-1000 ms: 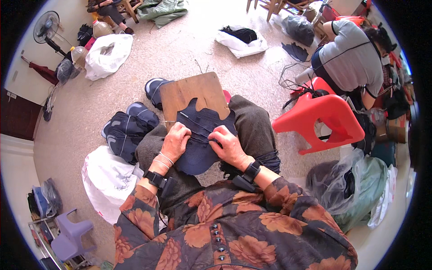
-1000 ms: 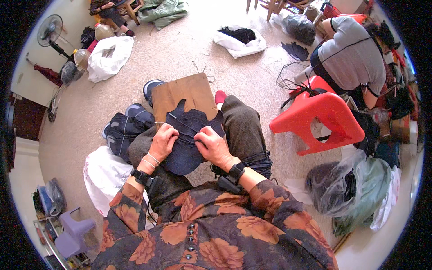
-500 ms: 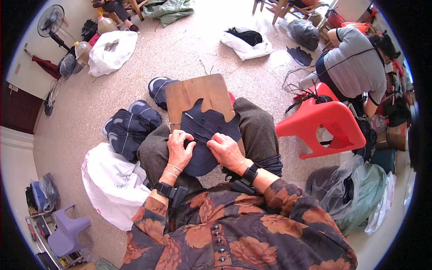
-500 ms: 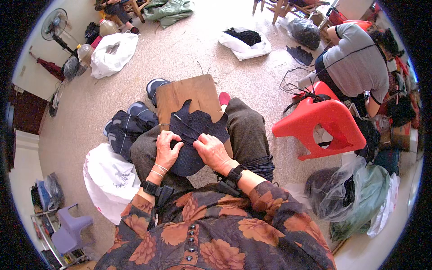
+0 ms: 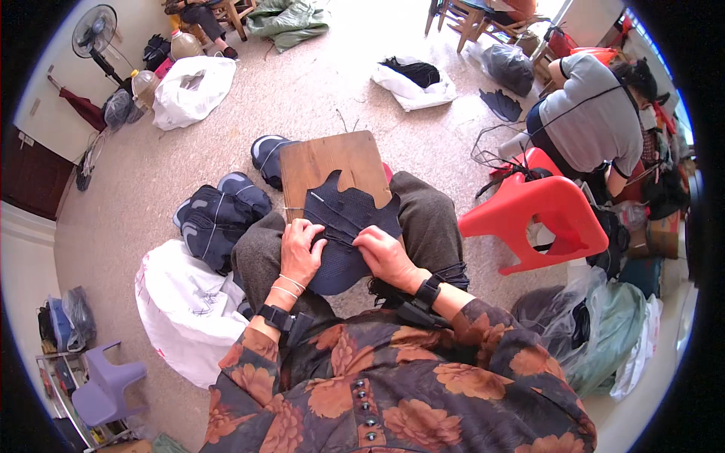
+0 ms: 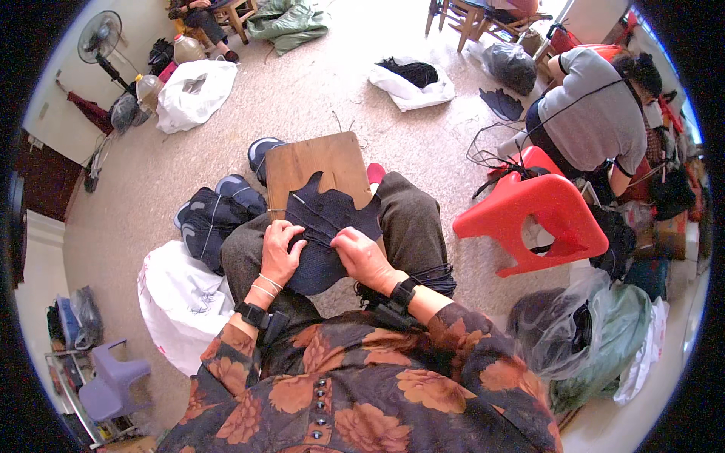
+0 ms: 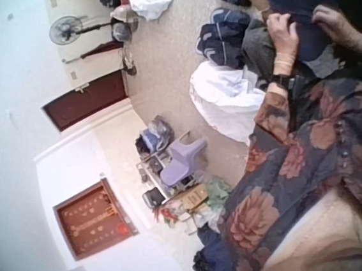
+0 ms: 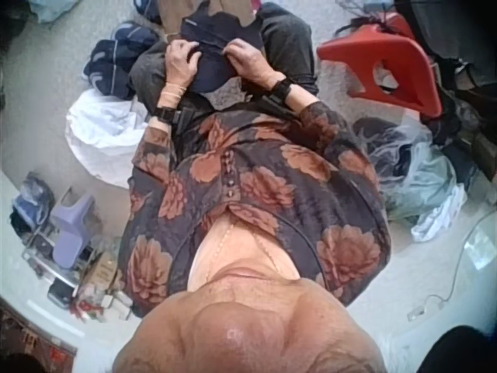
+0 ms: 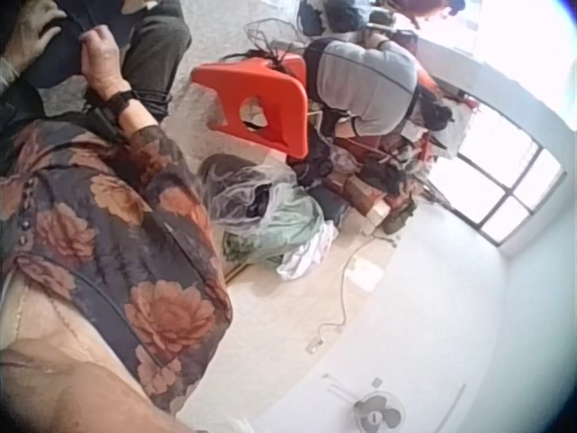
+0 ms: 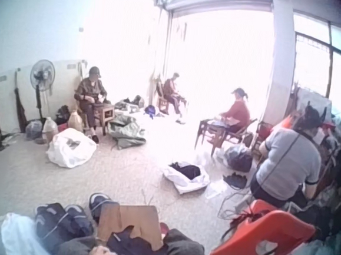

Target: Manually sewing or stitching components of a shoe upper using a needle and thread.

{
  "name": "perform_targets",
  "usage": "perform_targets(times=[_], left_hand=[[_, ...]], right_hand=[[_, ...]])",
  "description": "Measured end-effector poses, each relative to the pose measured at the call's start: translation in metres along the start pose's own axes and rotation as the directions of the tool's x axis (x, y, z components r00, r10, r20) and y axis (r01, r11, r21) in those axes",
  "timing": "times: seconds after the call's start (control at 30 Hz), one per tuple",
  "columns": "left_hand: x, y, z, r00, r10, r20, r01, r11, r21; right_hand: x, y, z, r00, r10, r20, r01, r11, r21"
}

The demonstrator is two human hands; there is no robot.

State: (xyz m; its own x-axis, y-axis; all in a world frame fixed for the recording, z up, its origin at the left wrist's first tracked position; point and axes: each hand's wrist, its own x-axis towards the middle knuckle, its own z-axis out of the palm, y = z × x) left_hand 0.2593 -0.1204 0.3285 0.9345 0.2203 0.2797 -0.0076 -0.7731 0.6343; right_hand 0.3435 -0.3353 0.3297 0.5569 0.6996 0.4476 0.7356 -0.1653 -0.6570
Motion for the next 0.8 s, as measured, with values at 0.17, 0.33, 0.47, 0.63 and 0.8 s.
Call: perform_targets(times=[0.17, 0.33, 0.47, 0.63, 0.8], left_hand=[[-0.008, 0.008, 0.004, 0.999, 0.013, -0.040, -0.011, 0.999, 0.038], [-0.029, 0.024, 0.014, 0.996, 0.080, -0.039, -0.075, 0.990, 0.117], [-0.042, 0.016, 0.021, 0.995, 0.060, 0.085, -0.076, 0.975, 0.209], [-0.043, 0.018, 0.022, 0.995, 0.042, 0.094, -0.063, 0.970, 0.235], [-0.043, 0.018, 0.024, 1.000, -0.004, -0.017, 0.006, 0.986, 0.167]], right_hand=[[0.007, 0.011, -0.010, 0.951, 0.274, -0.144, -0.266, 0.961, 0.077], [0.005, 0.010, -0.011, 0.959, 0.275, -0.069, -0.272, 0.961, 0.051], [0.003, 0.001, -0.008, 0.988, 0.155, -0.017, -0.155, 0.988, -0.016], [0.009, -0.005, -0.009, 0.979, 0.204, -0.013, -0.205, 0.979, -0.020], [0.011, -0.009, -0.003, 0.989, 0.146, 0.033, -0.145, 0.989, -0.032]])
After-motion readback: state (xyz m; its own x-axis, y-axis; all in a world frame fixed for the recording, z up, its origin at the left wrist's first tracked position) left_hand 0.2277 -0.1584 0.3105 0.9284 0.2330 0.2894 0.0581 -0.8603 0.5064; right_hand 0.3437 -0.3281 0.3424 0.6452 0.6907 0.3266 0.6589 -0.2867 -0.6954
